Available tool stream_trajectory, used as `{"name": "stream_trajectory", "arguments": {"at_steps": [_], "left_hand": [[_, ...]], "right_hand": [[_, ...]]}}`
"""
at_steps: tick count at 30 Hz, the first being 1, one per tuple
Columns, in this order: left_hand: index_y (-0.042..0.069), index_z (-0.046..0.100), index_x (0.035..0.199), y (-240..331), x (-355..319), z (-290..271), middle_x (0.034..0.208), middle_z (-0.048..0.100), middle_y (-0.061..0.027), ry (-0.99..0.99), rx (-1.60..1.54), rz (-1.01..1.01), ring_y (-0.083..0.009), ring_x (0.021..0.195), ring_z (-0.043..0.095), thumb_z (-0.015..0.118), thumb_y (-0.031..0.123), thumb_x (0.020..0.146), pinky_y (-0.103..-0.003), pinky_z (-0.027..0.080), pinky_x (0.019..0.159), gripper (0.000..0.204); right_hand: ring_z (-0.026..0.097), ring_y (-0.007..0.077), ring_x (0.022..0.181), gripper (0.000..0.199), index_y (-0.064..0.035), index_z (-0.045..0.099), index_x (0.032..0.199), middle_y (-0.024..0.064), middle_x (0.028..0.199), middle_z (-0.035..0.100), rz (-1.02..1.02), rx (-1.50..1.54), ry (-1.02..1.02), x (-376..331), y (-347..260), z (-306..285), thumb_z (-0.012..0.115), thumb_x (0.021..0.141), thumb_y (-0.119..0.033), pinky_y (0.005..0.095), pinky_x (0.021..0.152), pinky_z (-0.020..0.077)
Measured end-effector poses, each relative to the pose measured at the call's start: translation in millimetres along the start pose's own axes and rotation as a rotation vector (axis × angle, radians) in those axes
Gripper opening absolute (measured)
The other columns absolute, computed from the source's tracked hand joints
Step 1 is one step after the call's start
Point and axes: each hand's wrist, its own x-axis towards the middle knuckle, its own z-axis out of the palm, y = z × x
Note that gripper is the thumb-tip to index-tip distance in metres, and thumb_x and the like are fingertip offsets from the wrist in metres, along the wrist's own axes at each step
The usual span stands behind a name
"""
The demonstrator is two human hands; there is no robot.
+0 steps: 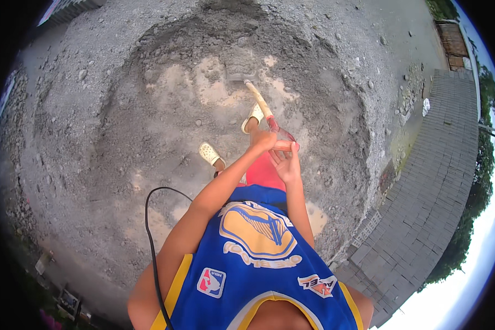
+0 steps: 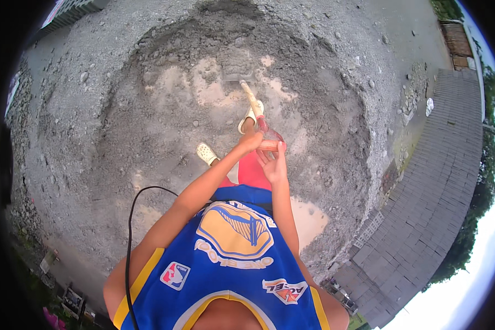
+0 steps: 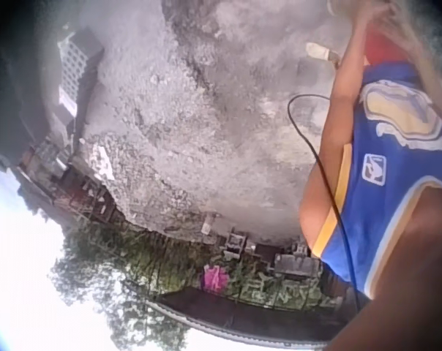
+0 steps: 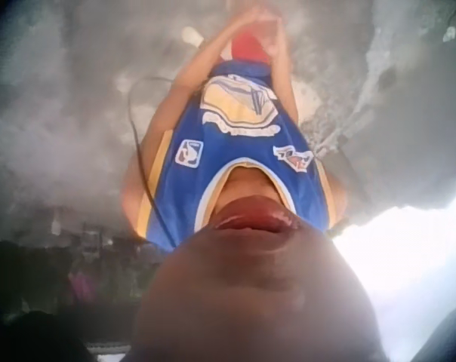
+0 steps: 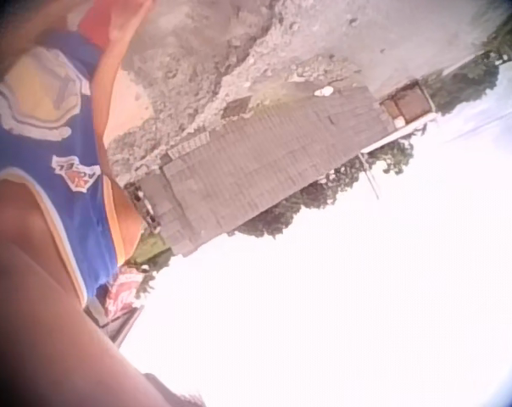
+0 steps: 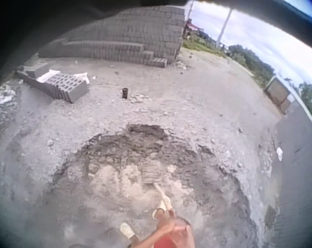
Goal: The person attaches the handle grip onto a shovel by hand and shovels a wet cement mixture on the ground.
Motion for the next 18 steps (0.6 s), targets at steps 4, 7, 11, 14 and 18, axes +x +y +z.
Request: {"name": "stream_trajectory", "arguments": {"at_steps": [4, 7, 11, 14, 18], "left_hand": [[-0.013, 0.044, 0.117, -9.6, 9.4, 31.1, 0.109, 0.056, -0.0295, -0.549, 0.164, 0.138, -0.0365, 0.096, 0.058, 0.034, 0.045, 0.09, -0.041, 0.042, 0.086, 0.065], [-0.008, 0.032, 0.131, -35.7, 21.2, 52.3, 0.118, 0.051, -0.0277, -0.517, 0.068, -0.166, -0.0364, 0.106, 0.053, 0.03, 0.047, 0.092, -0.04, 0.039, 0.091, 0.068], [0.0, 0.02, 0.139, -47.2, 42.6, 80.8, 0.131, 0.042, -0.0241, -0.635, -0.232, -0.32, -0.0385, 0.112, 0.049, 0.03, 0.054, 0.09, -0.042, 0.035, 0.096, 0.074], [0.005, 0.023, 0.14, -70.3, 81.9, 93.9, 0.138, 0.035, -0.0214, -0.541, -0.397, -0.476, -0.0375, 0.118, 0.044, 0.033, 0.06, 0.085, -0.045, 0.03, 0.099, 0.078], [0.008, 0.028, 0.138, -103.4, 172.9, 126.6, 0.137, 0.035, -0.021, -0.491, -0.555, -0.681, -0.0348, 0.121, 0.041, 0.042, 0.059, 0.081, -0.046, 0.033, 0.097, 0.078]], "right_hand": [[0.057, 0.0234, 0.081, 0.018, -0.0058, 0.051, 0.089, 0.0079, 0.085, 0.056, -0.265, 0.129, 0.015, 47.0, -11.9, -13.1, 0.057, 0.079, -0.019, 0.0439, 0.078, 0.0481], [0.057, 0.0235, 0.064, 0.003, -0.0051, 0.05, 0.075, 0.0083, 0.07, 0.055, -0.276, 0.131, 0.116, 62.7, 5.3, -43.0, 0.051, 0.075, -0.008, 0.0382, 0.062, 0.0508], [0.055, 0.0225, 0.066, 0.004, -0.0046, 0.048, 0.076, 0.0088, 0.069, 0.053, -0.233, 0.139, 0.273, 81.0, 23.4, -95.9, 0.05, 0.073, -0.004, 0.0373, 0.062, 0.0492], [0.051, 0.0195, 0.066, 0.01, -0.0062, 0.046, 0.079, 0.0059, 0.069, 0.05, -0.111, 0.141, 0.439, 90.8, 18.3, -123.6, 0.052, 0.07, -0.005, 0.0403, 0.064, 0.0471], [0.048, 0.0177, 0.064, 0.011, -0.0085, 0.045, 0.08, 0.0035, 0.071, 0.047, -0.031, 0.141, 0.606, 128.3, 8.7, -185.9, 0.052, 0.071, -0.008, 0.0385, 0.059, 0.0441]]}}
